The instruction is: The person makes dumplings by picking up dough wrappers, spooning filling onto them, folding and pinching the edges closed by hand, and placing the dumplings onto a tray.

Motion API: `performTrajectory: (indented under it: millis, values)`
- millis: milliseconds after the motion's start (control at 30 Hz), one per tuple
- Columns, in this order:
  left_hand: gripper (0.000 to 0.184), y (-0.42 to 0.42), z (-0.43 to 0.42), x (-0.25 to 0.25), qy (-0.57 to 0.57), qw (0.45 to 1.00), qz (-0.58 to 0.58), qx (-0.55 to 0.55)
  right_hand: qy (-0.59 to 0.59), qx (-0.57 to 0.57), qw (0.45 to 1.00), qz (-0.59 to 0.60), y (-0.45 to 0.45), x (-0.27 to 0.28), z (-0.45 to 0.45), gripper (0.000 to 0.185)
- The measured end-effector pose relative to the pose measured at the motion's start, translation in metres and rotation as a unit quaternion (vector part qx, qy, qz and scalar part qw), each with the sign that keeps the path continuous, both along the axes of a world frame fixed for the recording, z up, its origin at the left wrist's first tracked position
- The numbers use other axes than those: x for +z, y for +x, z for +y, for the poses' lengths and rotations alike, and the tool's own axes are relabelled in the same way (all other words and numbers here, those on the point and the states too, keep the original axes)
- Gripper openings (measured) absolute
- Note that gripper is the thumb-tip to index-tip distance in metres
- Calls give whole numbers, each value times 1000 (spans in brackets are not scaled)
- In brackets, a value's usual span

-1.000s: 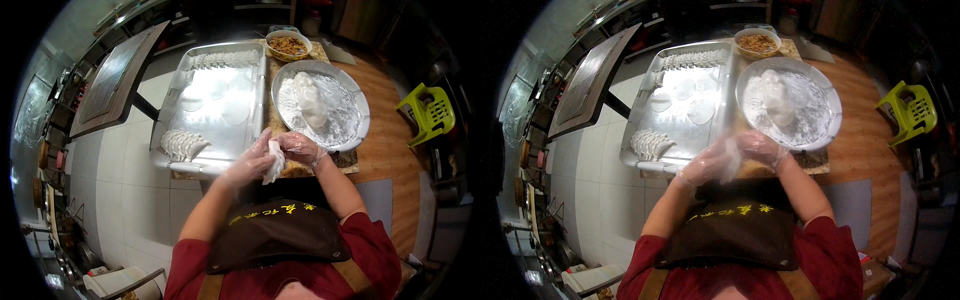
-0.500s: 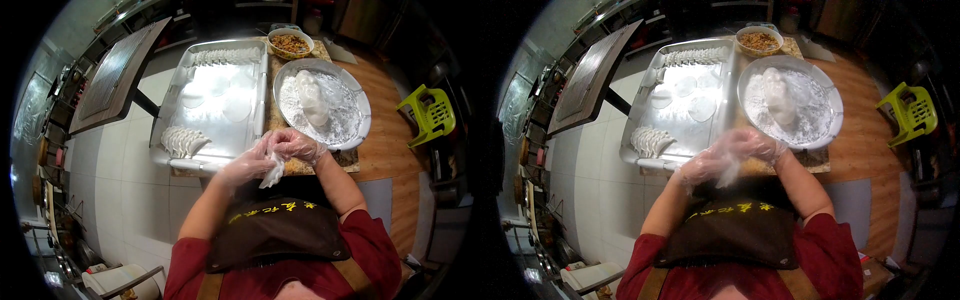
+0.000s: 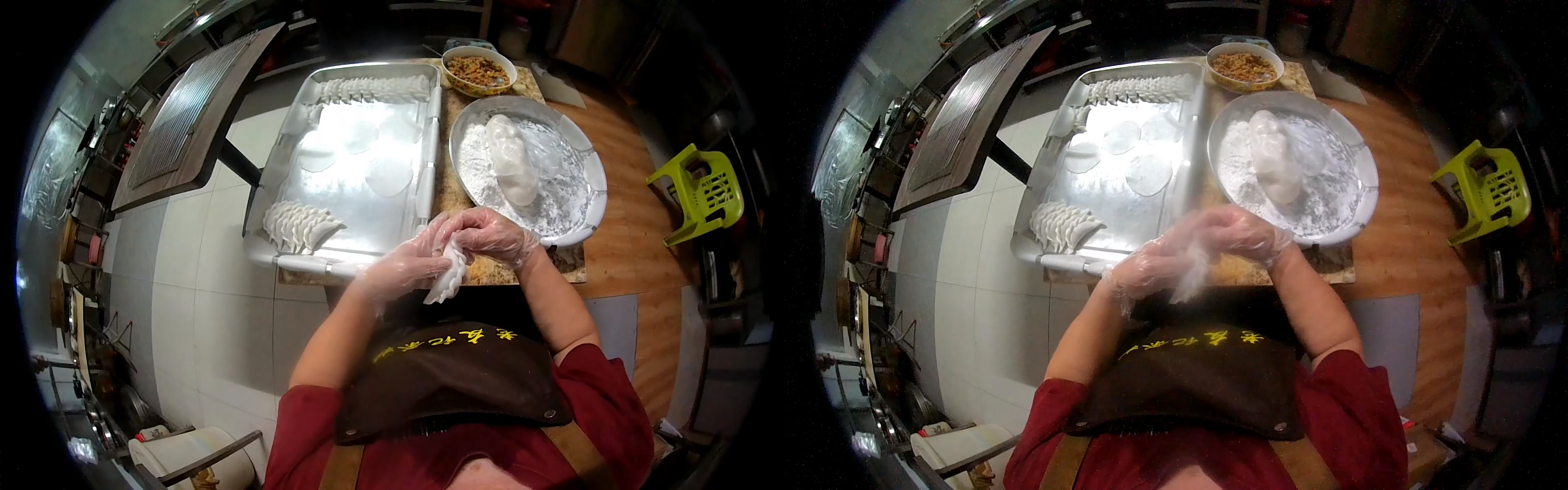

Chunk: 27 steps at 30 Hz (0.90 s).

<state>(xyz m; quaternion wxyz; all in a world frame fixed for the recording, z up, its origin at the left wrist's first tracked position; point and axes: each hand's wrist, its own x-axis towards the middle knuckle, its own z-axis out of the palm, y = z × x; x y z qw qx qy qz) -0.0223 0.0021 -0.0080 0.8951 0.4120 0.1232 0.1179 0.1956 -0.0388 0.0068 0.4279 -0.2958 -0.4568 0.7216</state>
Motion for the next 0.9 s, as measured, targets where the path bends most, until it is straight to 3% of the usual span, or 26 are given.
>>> performTrajectory:
  millis: [233,433,533,600,633,667,700,767,800,833,867,900]
  values:
    - [91,6,2,3,55,997,-18,-50,8,-2,995,-97,1,1,5,16]
    - [81,-2,0,-7,73,997,15,28,27,31,988,-149,1,6,11,18]
    - [67,-7,1,3,90,994,25,61,91,-44,986,-134,-1,-3,20,31]
    - [52,-7,-7,27,-39,969,40,240,63,-139,980,-127,-4,-9,30,48]
    - [40,-11,8,-21,149,954,83,248,44,-148,979,-133,-8,-7,31,59]
    - [29,-14,23,-67,326,896,138,267,46,-142,980,-133,-14,-10,31,59]
    - [23,-8,15,-47,169,919,28,357,92,-162,962,-201,-20,-17,30,60]
    - [15,-16,17,-38,350,844,69,401,134,-190,927,-296,-36,-25,24,63]
    - [13,-20,18,-34,429,790,96,428,204,-211,874,-388,-46,-26,20,58]
    - [10,-18,14,-10,139,868,31,477,245,-210,846,-425,-55,-24,16,54]
    - [9,-18,10,2,-166,861,-38,479,283,-207,816,-460,-63,-23,11,50]
    - [7,-19,12,-3,-193,849,-53,489,284,-204,817,-459,-71,-25,12,50]
